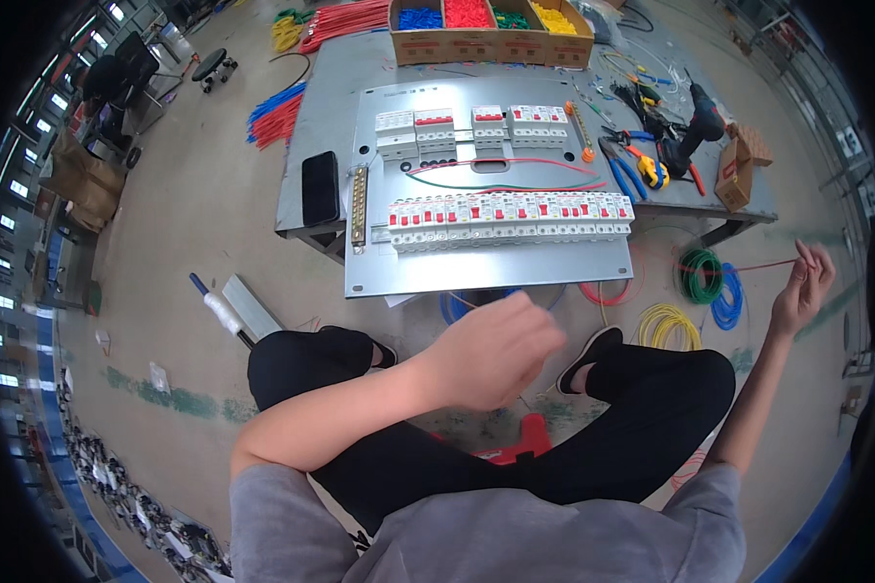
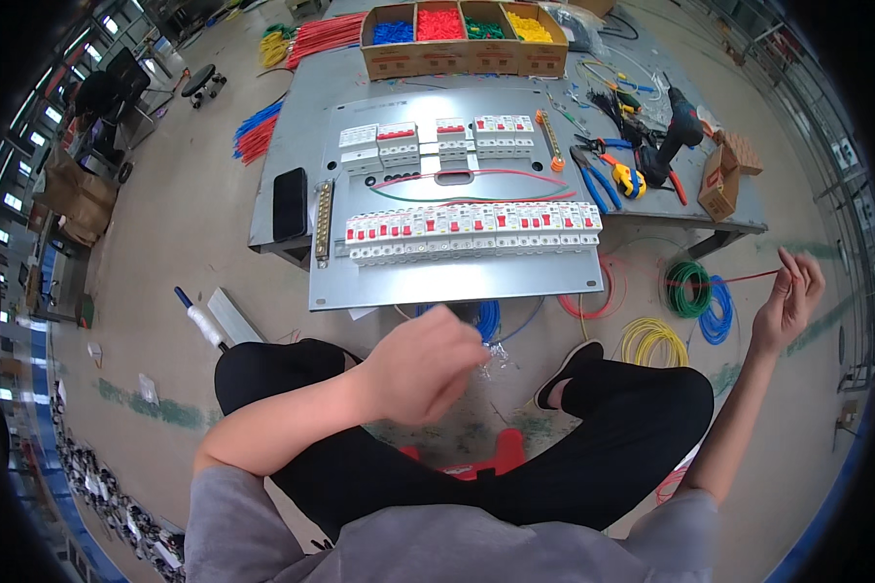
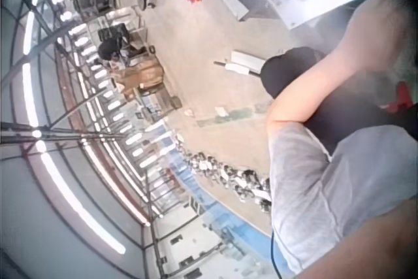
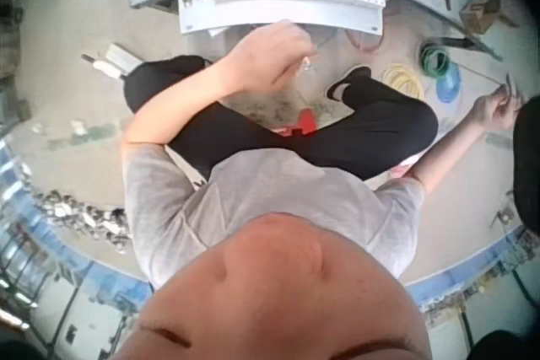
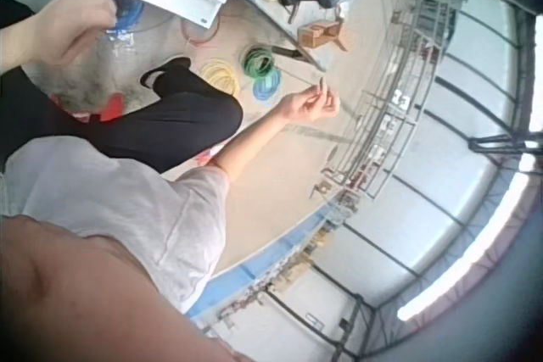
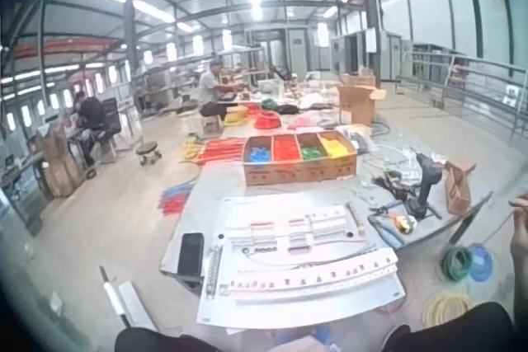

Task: The person sits on a stool and wires an electrical panel mounted on a table. They strip red and green wires with pliers and insert them into terminal blocks on the panel.

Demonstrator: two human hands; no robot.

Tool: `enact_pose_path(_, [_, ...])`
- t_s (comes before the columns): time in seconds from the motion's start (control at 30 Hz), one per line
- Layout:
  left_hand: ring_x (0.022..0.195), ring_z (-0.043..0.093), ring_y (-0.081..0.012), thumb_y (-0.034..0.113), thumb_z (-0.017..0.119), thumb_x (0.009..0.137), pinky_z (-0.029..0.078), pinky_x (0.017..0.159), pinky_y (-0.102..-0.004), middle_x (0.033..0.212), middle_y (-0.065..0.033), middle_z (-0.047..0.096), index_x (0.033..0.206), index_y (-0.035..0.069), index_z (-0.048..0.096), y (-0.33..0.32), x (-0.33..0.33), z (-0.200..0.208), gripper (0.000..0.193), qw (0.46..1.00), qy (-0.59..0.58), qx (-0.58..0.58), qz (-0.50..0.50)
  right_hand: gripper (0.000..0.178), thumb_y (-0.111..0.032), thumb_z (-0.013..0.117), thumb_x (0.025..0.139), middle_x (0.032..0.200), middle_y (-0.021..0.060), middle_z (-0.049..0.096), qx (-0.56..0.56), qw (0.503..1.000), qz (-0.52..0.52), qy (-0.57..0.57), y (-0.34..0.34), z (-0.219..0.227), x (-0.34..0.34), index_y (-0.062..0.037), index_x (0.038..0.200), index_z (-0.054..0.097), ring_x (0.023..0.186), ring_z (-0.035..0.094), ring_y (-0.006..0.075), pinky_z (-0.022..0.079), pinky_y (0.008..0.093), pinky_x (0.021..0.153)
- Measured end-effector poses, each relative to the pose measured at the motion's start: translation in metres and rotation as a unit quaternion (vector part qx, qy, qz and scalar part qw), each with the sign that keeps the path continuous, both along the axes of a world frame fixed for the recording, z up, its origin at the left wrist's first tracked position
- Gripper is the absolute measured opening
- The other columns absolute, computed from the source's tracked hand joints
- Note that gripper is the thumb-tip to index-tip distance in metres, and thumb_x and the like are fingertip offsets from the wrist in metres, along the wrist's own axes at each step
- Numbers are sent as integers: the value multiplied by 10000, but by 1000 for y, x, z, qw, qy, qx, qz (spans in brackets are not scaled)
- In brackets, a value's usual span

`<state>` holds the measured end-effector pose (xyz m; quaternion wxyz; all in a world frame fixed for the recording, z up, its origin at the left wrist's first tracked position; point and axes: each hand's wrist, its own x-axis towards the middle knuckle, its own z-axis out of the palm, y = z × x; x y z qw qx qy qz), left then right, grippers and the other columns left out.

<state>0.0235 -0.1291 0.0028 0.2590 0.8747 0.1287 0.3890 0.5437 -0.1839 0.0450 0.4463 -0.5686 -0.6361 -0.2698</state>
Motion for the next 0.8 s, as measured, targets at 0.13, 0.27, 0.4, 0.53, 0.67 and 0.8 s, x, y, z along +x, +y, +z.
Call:
enact_pose_path(0.13, [954,689,-247,53,512,1071,547,902,-383,1128,-178,710,1219,13,533,-10,-4,9,154,926,-132,-351,52,192,-128,613,1079,866,24,672,-348,890,142,259,-7,52,-115,-3,1171,725,771,651,90,530,254,684])
enact_pose_path(0.27, [1195,697,-295,199,395,1172,555,1047,-405,1245,-239,710,1242,18,461,-13,-1,-6,206,777,-260,-571,52,219,-196,627,1082,774,28,688,-512,746,234,357,3,5,-243,2,1111,717,627,671,100,528,254,528])
enact_pose_path(0.4, [1309,642,-352,183,391,1165,534,1116,-447,1369,-285,636,1217,33,437,-36,7,-35,165,669,-320,-667,77,273,-146,660,1066,1016,94,787,-468,729,325,380,-14,-62,-316,25,1263,739,894,747,131,641,301,733])
enact_pose_path(0.53, [1348,607,-375,170,379,1162,516,1139,-480,1448,-299,579,1208,34,416,-39,-1,-38,148,656,-361,-655,107,309,-179,638,1086,981,115,785,-524,617,298,506,-23,-81,-341,36,1291,721,825,742,127,612,279,693])
enact_pose_path(0.67, [1303,643,-386,178,363,1167,555,1084,-489,1431,-303,593,1209,34,415,-29,-11,-27,160,651,-368,-652,125,375,-274,581,1121,839,92,745,-615,524,317,497,-18,-58,-341,16,1326,704,682,695,121,536,263,584])
enact_pose_path(0.8, [1239,683,-402,179,361,1166,577,1053,-489,1409,-306,609,1229,40,429,-23,-20,-18,167,646,-352,-669,105,410,-312,497,1152,672,46,614,-641,441,362,514,-24,-66,-342,27,1271,696,545,572,100,408,247,486])
